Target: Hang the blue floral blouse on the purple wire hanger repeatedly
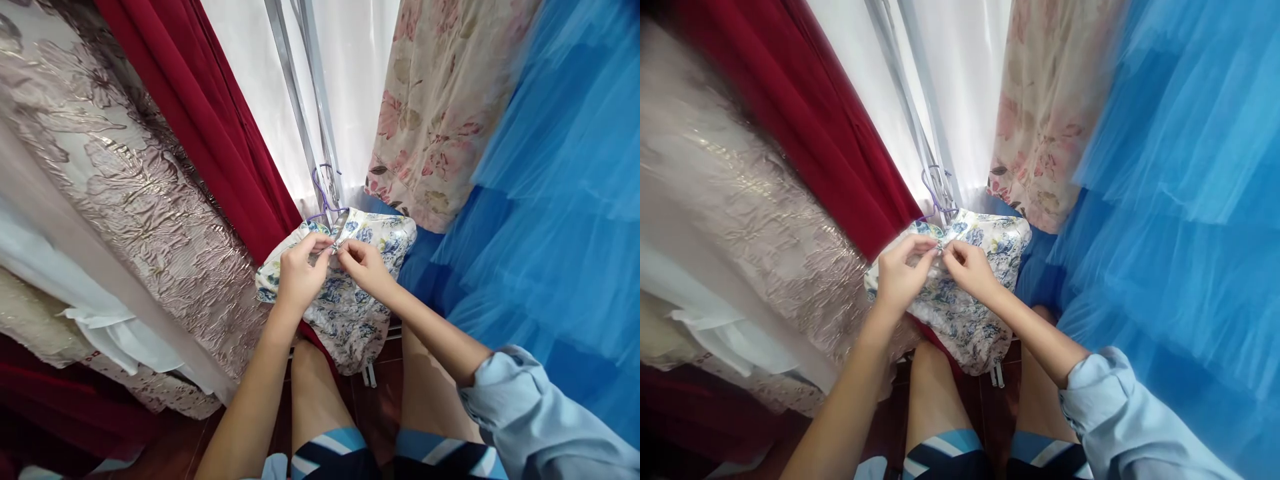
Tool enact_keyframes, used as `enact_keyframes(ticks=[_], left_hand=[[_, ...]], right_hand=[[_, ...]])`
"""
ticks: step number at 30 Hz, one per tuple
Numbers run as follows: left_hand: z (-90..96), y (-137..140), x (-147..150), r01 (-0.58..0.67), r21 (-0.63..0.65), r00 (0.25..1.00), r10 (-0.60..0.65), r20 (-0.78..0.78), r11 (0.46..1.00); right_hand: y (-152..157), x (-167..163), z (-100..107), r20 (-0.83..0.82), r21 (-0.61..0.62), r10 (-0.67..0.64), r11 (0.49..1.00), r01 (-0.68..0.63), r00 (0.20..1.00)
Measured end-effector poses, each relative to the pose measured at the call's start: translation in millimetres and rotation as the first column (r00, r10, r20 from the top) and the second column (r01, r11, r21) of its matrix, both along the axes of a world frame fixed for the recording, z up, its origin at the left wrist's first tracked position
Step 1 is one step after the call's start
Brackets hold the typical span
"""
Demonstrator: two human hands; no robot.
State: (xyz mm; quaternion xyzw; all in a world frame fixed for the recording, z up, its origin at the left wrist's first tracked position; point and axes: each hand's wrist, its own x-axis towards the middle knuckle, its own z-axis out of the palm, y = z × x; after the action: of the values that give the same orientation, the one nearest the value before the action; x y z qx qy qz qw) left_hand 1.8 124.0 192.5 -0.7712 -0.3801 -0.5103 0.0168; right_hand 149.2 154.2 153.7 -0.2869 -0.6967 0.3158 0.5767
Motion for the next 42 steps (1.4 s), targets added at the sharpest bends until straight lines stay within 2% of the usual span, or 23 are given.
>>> enact_keyframes(ticks=[2,5,8,10,13,15,17,19,21,24,26,29,30,32,34,35,36,37,39,42], left_hand=[[4.1,1,2,-0.047,0.078,0.998,0.045,0.033,0.996],[21.6,4,-6,-0.126,0.212,0.977,0.084,0.195,0.969],[39.9,13,-40,-0.231,0.282,0.919,0.113,0.378,0.931],[39.9,22,-73,-0.289,0.245,0.881,0.157,0.446,0.925],[12.1,34,-119,-0.353,0.070,0.810,0.268,0.522,0.933],[-19.1,38,-136,-0.436,-0.096,0.737,0.417,0.532,0.895],[-51.6,39,-140,-0.423,-0.182,0.747,0.455,0.485,0.888],[-78.9,37,-135,-0.378,-0.249,0.789,0.451,0.417,0.892],[-98.6,33,-125,-0.302,-0.325,0.850,0.407,0.333,0.896],[-117.0,23,-105,-0.138,-0.488,0.949,0.255,0.183,0.862],[-124.4,17,-87,-0.029,-0.562,0.983,0.125,0.133,0.827],[-127.5,5,-48,0.144,-0.527,0.984,-0.064,0.167,0.838],[-125.7,1,-33,0.205,-0.488,0.975,-0.136,0.173,0.849],[-118.5,-6,-5,0.307,-0.414,0.951,-0.266,0.156,0.857],[-109.3,-11,17,0.352,-0.369,0.936,-0.314,0.161,0.860],[-105.5,-12,24,0.359,-0.367,0.932,-0.307,0.195,0.858],[-103.2,-12,28,0.367,-0.378,0.925,-0.291,0.242,0.850],[-102.8,-12,30,0.387,-0.406,0.913,-0.284,0.292,0.828],[-109.0,-12,28,0.478,-0.507,0.872,-0.318,0.373,0.717],[-132.2,-17,17,0.565,-0.690,0.825,-0.337,0.454,0.452]], right_hand=[[-1,-2,-1,-0.013,-0.017,-0.068,0.998,0.068,0.998],[2,-1,-15,0.021,-0.065,-0.105,0.992,0.106,0.994],[2,9,-40,0.084,-0.118,-0.113,0.985,0.122,0.990],[-2,17,-57,0.104,-0.159,-0.096,0.981,0.112,0.990],[-11,27,-74,0.132,-0.190,-0.054,0.979,0.079,0.990],[-14,30,-82,0.184,-0.205,-0.024,0.977,0.063,0.983],[-12,32,-89,0.260,-0.223,-0.003,0.973,0.064,0.965],[-8,35,-96,0.364,-0.250,0.018,0.965,0.079,0.931],[-4,38,-105,0.484,-0.276,0.046,0.956,0.103,0.874],[-2,44,-117,0.597,-0.296,0.086,0.948,0.119,0.798],[-5,45,-123,0.615,-0.312,0.118,0.945,0.103,0.779],[-12,43,-126,0.551,-0.356,0.209,0.934,0.001,0.808],[-15,42,-125,0.488,-0.377,0.278,0.922,-0.087,0.827],[-19,38,-121,0.322,-0.412,0.458,0.856,-0.313,0.829],[-21,37,-115,0.189,-0.431,0.564,0.783,-0.448,0.804],[-21,38,-111,0.154,-0.436,0.562,0.777,-0.454,0.813],[-21,40,-106,0.138,-0.426,0.527,0.796,-0.430,0.839],[-21,43,-101,0.139,-0.401,0.478,0.828,-0.392,0.867],[-23,53,-88,0.173,-0.306,0.377,0.899,-0.314,0.910],[-28,73,-65,0.250,-0.127,0.254,0.965,-0.228,0.935]])
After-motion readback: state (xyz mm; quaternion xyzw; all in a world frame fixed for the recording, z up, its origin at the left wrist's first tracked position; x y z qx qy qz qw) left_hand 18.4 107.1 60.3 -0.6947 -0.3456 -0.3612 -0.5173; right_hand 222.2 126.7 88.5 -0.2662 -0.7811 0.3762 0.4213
